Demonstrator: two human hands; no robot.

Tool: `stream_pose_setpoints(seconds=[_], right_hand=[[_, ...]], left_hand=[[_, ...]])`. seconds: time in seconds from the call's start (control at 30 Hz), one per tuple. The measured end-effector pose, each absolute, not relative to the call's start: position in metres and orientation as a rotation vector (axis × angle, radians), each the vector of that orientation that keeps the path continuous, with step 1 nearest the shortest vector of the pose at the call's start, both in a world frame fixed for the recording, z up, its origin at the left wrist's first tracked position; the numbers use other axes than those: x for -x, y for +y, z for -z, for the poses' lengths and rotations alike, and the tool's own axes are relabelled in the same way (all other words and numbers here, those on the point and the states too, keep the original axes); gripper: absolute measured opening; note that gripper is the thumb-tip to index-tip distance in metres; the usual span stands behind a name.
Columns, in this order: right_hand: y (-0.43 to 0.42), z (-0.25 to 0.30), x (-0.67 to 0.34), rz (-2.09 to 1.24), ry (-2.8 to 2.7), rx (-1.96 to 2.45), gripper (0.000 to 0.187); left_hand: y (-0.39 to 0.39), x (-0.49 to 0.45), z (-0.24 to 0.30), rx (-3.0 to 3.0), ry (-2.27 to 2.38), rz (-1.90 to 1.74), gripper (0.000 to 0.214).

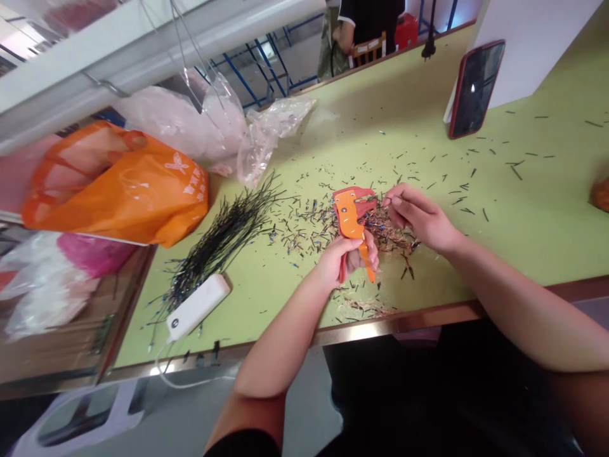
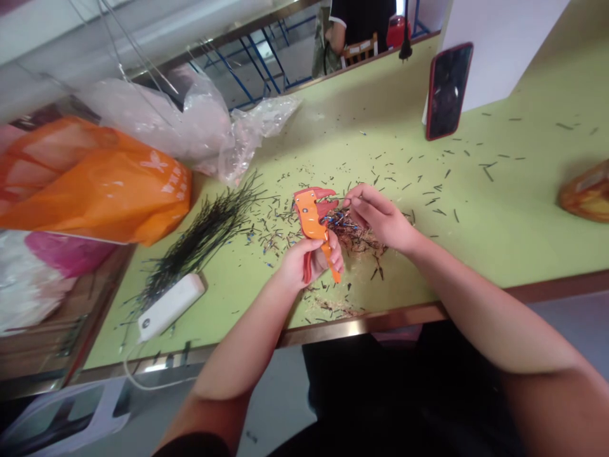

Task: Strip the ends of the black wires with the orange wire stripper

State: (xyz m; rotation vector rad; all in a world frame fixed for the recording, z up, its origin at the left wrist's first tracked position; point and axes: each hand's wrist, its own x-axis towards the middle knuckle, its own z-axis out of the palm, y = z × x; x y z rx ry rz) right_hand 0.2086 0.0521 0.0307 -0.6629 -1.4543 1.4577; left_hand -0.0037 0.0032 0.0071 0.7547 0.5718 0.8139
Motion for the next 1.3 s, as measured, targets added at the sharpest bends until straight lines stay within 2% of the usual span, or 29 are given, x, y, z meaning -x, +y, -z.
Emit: stream_pose_setpoints(seconds=[0.13, 0.43, 0.63, 0.77, 0.87, 1.0, 1.3], right_hand=[[0.053, -0.03, -0.212, -1.407, -1.516, 0.637, 0.036], [0.055, -0.022, -0.214, -1.416, -1.588, 0.67, 0.036], [0.057, -0.019, -0.212, -1.239, -1.599, 0.817, 0.037], [0.055, -0.017, -0.209, -1.11, -1.614, 0.905, 0.027], [0.053, -0.018, -0.208, -1.14, -1.607, 0.934, 0.015], [0.049, -0.019, -0.207, -1.145, -1.573, 0.927, 0.009], [0.052, -0.012, -0.206, -1.078, -1.613, 0.732, 0.012]], left_hand=[[0.004, 0.005, -0.003, -0.784, 0.598, -0.793, 0.031], [0.002, 0.004, 0.001, -0.862, 0.634, -0.764, 0.029], [0.005, 0.006, 0.011, -0.98, 0.719, -0.83, 0.032], [0.005, 0.006, 0.014, -1.024, 0.731, -0.843, 0.034], [0.005, 0.006, 0.014, -1.034, 0.731, -0.841, 0.033], [0.006, 0.006, 0.015, -1.049, 0.734, -0.848, 0.036], [0.006, 0.006, 0.011, -1.064, 0.726, -0.842, 0.034]])
